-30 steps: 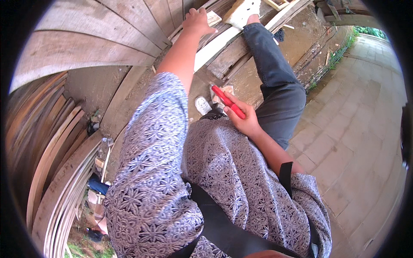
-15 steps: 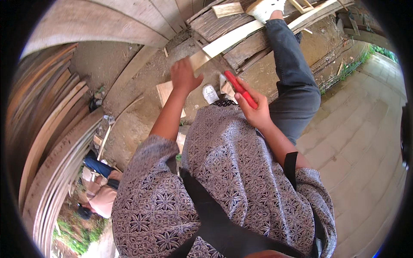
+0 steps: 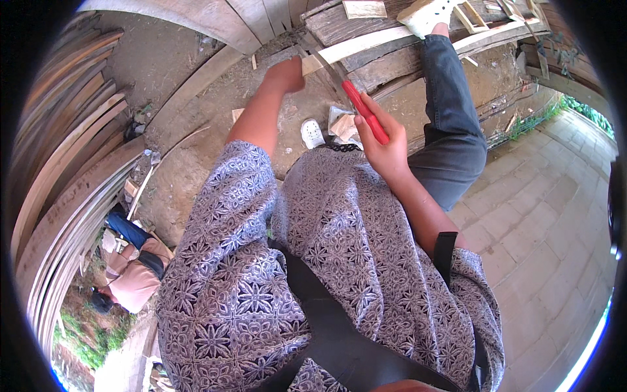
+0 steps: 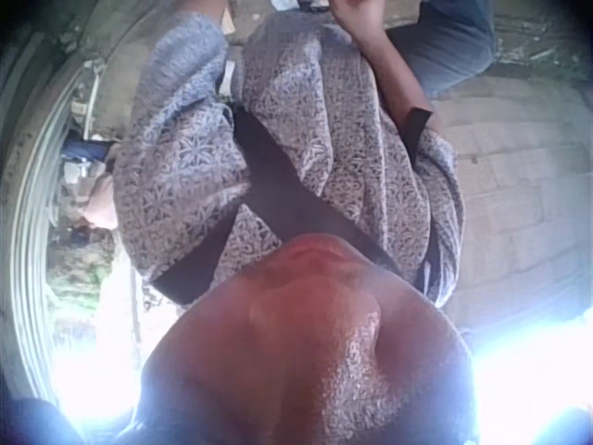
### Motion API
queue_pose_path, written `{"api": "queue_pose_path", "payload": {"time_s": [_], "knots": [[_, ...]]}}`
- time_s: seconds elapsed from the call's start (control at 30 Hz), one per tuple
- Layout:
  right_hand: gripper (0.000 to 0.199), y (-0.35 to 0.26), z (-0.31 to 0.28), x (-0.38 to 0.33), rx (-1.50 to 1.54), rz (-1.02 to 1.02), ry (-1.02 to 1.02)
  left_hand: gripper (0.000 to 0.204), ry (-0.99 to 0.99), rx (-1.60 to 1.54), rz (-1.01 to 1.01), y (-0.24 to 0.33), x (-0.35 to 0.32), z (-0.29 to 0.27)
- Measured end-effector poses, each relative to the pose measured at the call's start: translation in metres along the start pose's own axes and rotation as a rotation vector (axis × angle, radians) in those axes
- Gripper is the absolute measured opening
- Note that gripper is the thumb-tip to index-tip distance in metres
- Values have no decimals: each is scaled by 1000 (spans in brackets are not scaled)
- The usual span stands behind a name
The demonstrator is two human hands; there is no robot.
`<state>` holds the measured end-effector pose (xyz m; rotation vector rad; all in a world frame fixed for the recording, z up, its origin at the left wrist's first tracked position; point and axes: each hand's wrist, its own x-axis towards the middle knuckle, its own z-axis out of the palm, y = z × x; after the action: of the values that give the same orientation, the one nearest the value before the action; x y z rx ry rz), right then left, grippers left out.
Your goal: The person uses a red hand saw to cut small wooden pieces on a workbench, then assembles them into a small rectangular wooden frame. The person repeatedly handles and fits the pieces together, adjusting alignment and checking the fit.
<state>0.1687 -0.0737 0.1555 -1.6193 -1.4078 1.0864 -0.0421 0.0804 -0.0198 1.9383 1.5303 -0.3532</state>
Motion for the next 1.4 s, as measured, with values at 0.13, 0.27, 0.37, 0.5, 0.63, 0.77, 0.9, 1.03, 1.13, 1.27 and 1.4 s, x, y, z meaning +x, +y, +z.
{"api": "queue_pose_path", "payload": {"time_s": [0.13, 0.27, 0.37, 0.5, 0.63, 0.77, 0.9, 1.03, 1.13, 1.27, 1.4], "knots": [[44, 2, -5, -3, 58, 63, -16, 46, -108, -14, -26, 8, -2, -26], [45, -6, -4, 1, 9, 43, 1, 47, -73, -18, -36, 4, -8, -16], [44, -19, -10, -11, -4, 60, -7, 48, -63, -12, -17, -2, -2, -11], [44, -25, -25, -31, 11, 67, -15, 49, -55, 14, -28, -2, 0, -7], [43, -37, -32, -30, -5, 127, -43, 48, -59, 13, -33, 1, -4, -8], [44, -41, -33, -29, -23, 120, -49, 46, -40, 30, -15, 1, -2, -6], [45, -54, -42, -49, -51, 84, -65, 45, -54, 21, -36, 1, -8, -9], [44, -65, -50, -57, -44, 99, -53, 46, -73, 18, -54, 11, -11, -14], [41, -36, -27, -21, -83, 80, -63, 47, -78, 16, -74, 12, -13, -10], [39, 1, 20, 33, -73, -2, 22, 48, -68, 16, -43, 18, -5, -7], [43, -11, 12, 12, -36, 85, -13, 48, -79, 33, -42, 18, -2, -11]]}}
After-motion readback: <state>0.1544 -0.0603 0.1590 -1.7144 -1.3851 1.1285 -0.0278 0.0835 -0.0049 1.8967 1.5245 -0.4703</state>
